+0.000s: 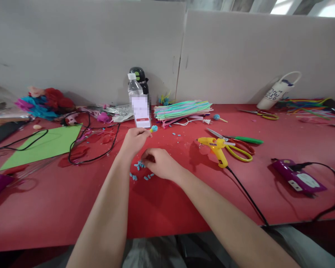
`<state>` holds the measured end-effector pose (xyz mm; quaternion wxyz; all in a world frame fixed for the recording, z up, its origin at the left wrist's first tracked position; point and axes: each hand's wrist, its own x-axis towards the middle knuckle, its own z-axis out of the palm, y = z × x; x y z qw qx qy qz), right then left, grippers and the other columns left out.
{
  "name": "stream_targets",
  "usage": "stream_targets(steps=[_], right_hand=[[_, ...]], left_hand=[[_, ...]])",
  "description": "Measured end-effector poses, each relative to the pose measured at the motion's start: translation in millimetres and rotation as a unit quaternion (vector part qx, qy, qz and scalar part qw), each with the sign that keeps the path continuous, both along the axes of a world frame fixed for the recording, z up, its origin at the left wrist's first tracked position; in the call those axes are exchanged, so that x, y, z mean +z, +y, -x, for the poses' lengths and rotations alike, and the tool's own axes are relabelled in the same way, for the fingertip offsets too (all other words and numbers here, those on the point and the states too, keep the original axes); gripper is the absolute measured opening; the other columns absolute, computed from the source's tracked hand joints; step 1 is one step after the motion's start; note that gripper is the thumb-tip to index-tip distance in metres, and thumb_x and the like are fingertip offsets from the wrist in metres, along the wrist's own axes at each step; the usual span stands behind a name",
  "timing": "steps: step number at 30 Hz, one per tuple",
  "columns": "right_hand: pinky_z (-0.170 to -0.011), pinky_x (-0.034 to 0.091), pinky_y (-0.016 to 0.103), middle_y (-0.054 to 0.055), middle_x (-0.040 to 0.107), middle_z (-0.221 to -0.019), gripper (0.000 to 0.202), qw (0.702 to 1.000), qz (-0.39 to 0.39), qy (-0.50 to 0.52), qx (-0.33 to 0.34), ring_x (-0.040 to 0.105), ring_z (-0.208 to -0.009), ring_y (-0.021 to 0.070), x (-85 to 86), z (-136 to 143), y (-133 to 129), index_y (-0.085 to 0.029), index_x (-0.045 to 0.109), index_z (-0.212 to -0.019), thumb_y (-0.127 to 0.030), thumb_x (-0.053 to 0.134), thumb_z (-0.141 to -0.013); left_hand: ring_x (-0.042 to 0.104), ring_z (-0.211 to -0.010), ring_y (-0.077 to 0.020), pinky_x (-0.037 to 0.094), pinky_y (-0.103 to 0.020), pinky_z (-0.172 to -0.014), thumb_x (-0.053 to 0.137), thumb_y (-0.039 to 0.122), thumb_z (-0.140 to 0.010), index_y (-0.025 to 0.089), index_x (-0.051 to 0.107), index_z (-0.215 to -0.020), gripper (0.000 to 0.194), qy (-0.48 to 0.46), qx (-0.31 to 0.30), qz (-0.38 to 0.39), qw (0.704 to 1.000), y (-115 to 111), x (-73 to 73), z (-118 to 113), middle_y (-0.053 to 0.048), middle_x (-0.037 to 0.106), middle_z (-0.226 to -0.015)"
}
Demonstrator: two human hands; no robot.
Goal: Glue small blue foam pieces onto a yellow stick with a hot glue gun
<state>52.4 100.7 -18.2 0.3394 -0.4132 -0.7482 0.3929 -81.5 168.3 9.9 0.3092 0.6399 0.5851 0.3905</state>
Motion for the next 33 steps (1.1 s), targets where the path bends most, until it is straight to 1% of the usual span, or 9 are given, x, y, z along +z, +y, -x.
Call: stream_targets(steps=[5, 8, 11, 14, 18, 21, 24, 29, 33], right_hand=[[-0.072, 0.052, 0.026, 0.004, 0.072, -0.084, 0.008, 0.990, 0.090, 0.106, -0.003, 0.066, -0.076, 0.0139, 1.7, -27, 0, -0.015, 0.067, -0.084, -0.013, 0.062, -0.079], [-0.071, 0.052, 0.027, 0.002, 0.070, -0.078, 0.004, 0.982, 0.111, 0.150, -0.030, 0.065, -0.071, 0.0130, -2.5, -46, 3, -0.015, 0.067, -0.081, -0.018, 0.066, -0.078], [-0.070, 0.053, 0.029, 0.002, 0.071, -0.080, 0.017, 0.968, 0.132, 0.200, -0.067, 0.066, -0.071, 0.0143, -8.6, -62, 4, -0.017, 0.068, -0.094, -0.020, 0.068, -0.077], [-0.072, 0.053, 0.031, 0.004, 0.074, -0.084, 0.027, 0.959, 0.152, 0.225, -0.080, 0.067, -0.074, 0.0156, -10.6, -73, 2, -0.019, 0.070, -0.105, -0.025, 0.068, -0.079], [-0.075, 0.053, 0.032, 0.003, 0.074, -0.082, 0.019, 0.946, 0.164, 0.269, -0.078, 0.067, -0.074, 0.0147, -7.4, -77, -2, -0.019, 0.070, -0.095, -0.030, 0.071, -0.079], [-0.074, 0.054, 0.032, 0.003, 0.075, -0.080, 0.021, 0.936, 0.176, 0.294, -0.078, 0.069, -0.073, 0.0150, -5.7, -78, -3, -0.019, 0.067, -0.089, -0.033, 0.076, -0.077], [-0.073, 0.054, 0.032, 0.003, 0.074, -0.077, 0.022, 0.942, 0.145, 0.283, -0.104, 0.069, -0.072, 0.0154, -4.5, -82, -5, -0.018, 0.068, -0.086, -0.036, 0.077, -0.076], [-0.070, 0.052, 0.029, 0.002, 0.074, -0.077, 0.017, 0.954, 0.016, 0.234, -0.186, 0.066, -0.071, 0.0147, 1.4, -92, -9, -0.020, 0.073, -0.078, -0.035, 0.081, -0.074], [-0.066, 0.053, 0.029, 0.001, 0.075, -0.075, 0.016, 0.950, -0.009, 0.207, -0.233, 0.066, -0.069, 0.0157, 3.7, -104, -16, -0.021, 0.076, -0.079, -0.036, 0.081, -0.073]], left_hand=[[0.044, -0.055, -0.0115, 0.032, -0.026, -0.056, 0.062, 0.035, -0.074, 0.016, 0.070, -0.067, 0.022, -0.017, -0.018, 0.019, 1.000, -6, 3.4, -6, 0.002, 0.053, -0.055], [0.040, -0.050, -0.0098, 0.030, -0.025, -0.052, 0.060, 0.035, -0.077, 0.015, 0.069, -0.070, 0.023, -0.020, -0.043, 0.043, 0.998, -10, 1.2, -11, 0.003, 0.050, -0.054], [0.039, -0.049, -0.0091, 0.028, -0.024, -0.050, 0.058, 0.038, -0.081, 0.016, 0.067, -0.071, 0.026, -0.016, -0.070, 0.044, 0.996, -11, -3.6, -17, 0.003, 0.050, -0.055], [0.040, -0.049, -0.0092, 0.029, -0.024, -0.050, 0.057, 0.040, -0.083, 0.016, 0.064, -0.068, 0.029, -0.023, -0.096, 0.041, 0.994, -11, -6.2, -21, 0.003, 0.052, -0.056], [0.042, -0.051, -0.0091, 0.031, -0.024, -0.052, 0.057, 0.040, -0.085, 0.016, 0.063, -0.068, 0.030, -0.055, -0.118, 0.030, 0.991, -17, -2.7, -28, 0.002, 0.053, -0.058], [0.042, -0.051, -0.0091, 0.031, -0.024, -0.052, 0.058, 0.040, -0.085, 0.016, 0.064, -0.071, 0.029, -0.076, -0.125, 0.031, 0.989, -24, 1.5, -34, 0.003, 0.052, -0.057], [0.043, -0.051, -0.0088, 0.032, -0.024, -0.051, 0.057, 0.040, -0.086, 0.016, 0.065, -0.072, 0.029, -0.077, -0.129, 0.030, 0.988, -30, 3.4, -39, 0.003, 0.053, -0.058], [0.046, -0.050, -0.0087, 0.035, -0.023, -0.050, 0.056, 0.039, -0.088, 0.016, 0.062, -0.068, 0.032, -0.086, -0.136, 0.027, 0.987, -37, 1.3, -55, 0.002, 0.056, -0.059], [0.050, -0.049, -0.0093, 0.040, -0.022, -0.048, 0.057, 0.042, -0.088, 0.016, 0.064, -0.074, 0.031, -0.129, -0.141, 0.046, 0.981, -46, -2.4, -74, 0.001, 0.057, -0.061]])
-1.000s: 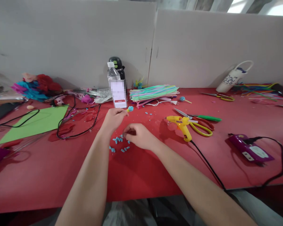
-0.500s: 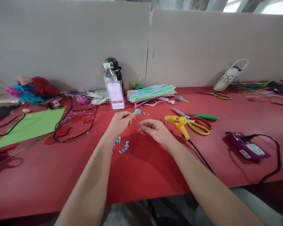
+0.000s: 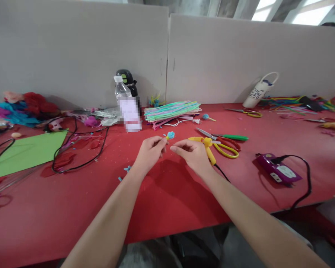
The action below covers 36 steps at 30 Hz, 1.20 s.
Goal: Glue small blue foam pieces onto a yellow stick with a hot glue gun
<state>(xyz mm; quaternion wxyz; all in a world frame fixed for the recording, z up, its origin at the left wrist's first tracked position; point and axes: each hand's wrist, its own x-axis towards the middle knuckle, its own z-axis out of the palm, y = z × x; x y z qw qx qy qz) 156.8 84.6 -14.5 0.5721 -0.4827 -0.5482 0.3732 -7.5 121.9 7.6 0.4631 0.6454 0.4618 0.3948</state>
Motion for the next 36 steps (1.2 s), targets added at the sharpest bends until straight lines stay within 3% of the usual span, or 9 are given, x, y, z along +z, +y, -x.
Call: stream_targets(steps=[8, 12, 16, 20, 28, 33, 36], right_hand=[[-0.081, 0.057, 0.034, 0.003, 0.078, -0.089, 0.015, 0.999, 0.011, 0.043, 0.026, 0.073, -0.082, 0.0183, -12.7, -16, -14, -0.022, 0.077, -0.094, -0.027, 0.071, -0.081], [-0.077, 0.058, 0.032, 0.002, 0.077, -0.085, 0.012, 0.999, 0.012, 0.048, 0.011, 0.072, -0.079, 0.0179, -14.8, -16, -18, -0.022, 0.074, -0.091, -0.026, 0.072, -0.080], [-0.072, 0.055, 0.030, 0.002, 0.074, -0.080, 0.009, 0.999, -0.023, -0.014, -0.017, 0.068, -0.074, 0.0166, -15.1, -15, -19, -0.020, 0.073, -0.085, -0.027, 0.067, -0.085], [-0.069, 0.052, 0.029, 0.003, 0.072, -0.078, 0.012, 0.998, -0.026, -0.046, -0.045, 0.064, -0.072, 0.0163, -15.0, -12, -19, -0.019, 0.070, -0.083, -0.028, 0.064, -0.088], [-0.068, 0.048, 0.028, 0.001, 0.065, -0.075, 0.021, 1.000, 0.008, 0.029, 0.002, 0.058, -0.069, 0.0148, -9.7, -11, -21, -0.019, 0.066, -0.082, -0.039, 0.066, -0.087], [-0.067, 0.047, 0.028, 0.000, 0.061, -0.074, 0.025, 0.988, 0.058, 0.127, 0.064, 0.054, -0.067, 0.0136, -11.9, -9, -20, -0.019, 0.064, -0.082, -0.044, 0.068, -0.084], [-0.058, 0.042, 0.027, -0.001, 0.058, -0.068, 0.029, 0.991, 0.084, 0.093, 0.050, 0.049, -0.060, 0.0123, -4.8, -14, -25, -0.019, 0.063, -0.079, -0.047, 0.067, -0.085]], left_hand=[[0.058, -0.052, -0.0106, 0.049, -0.021, -0.049, 0.056, 0.044, -0.090, 0.015, 0.063, -0.077, 0.033, -0.049, -0.024, 0.022, 0.998, -17, -9.8, -25, -0.002, 0.063, -0.068], [0.060, -0.054, -0.0110, 0.052, -0.022, -0.050, 0.057, 0.044, -0.090, 0.015, 0.065, -0.082, 0.031, -0.045, -0.035, 0.038, 0.998, -20, -11.5, -29, -0.003, 0.065, -0.071], [0.059, -0.055, -0.0105, 0.052, -0.021, -0.051, 0.057, 0.046, -0.091, 0.015, 0.063, -0.082, 0.033, -0.033, -0.042, 0.033, 0.998, -23, -13.2, -32, -0.002, 0.063, -0.071], [0.058, -0.055, -0.0097, 0.050, -0.020, -0.051, 0.056, 0.047, -0.091, 0.017, 0.060, -0.080, 0.033, -0.018, -0.039, 0.023, 0.999, -25, -13.4, -32, 0.000, 0.060, -0.069], [0.051, -0.056, -0.0092, 0.042, -0.021, -0.055, 0.053, 0.046, -0.093, 0.018, 0.054, -0.075, 0.033, -0.011, -0.038, -0.011, 0.999, -25, -14.3, -30, 0.003, 0.054, -0.063], [0.042, -0.052, -0.0087, 0.036, -0.022, -0.052, 0.055, 0.044, -0.091, 0.018, 0.052, -0.072, 0.033, -0.064, -0.069, 0.031, 0.995, -24, -15.4, -31, 0.004, 0.048, -0.060], [0.041, -0.051, -0.0076, 0.033, -0.021, -0.050, 0.058, 0.044, -0.089, 0.018, 0.051, -0.069, 0.034, -0.092, -0.071, 0.073, 0.991, -23, -12.9, -30, 0.005, 0.047, -0.058]])
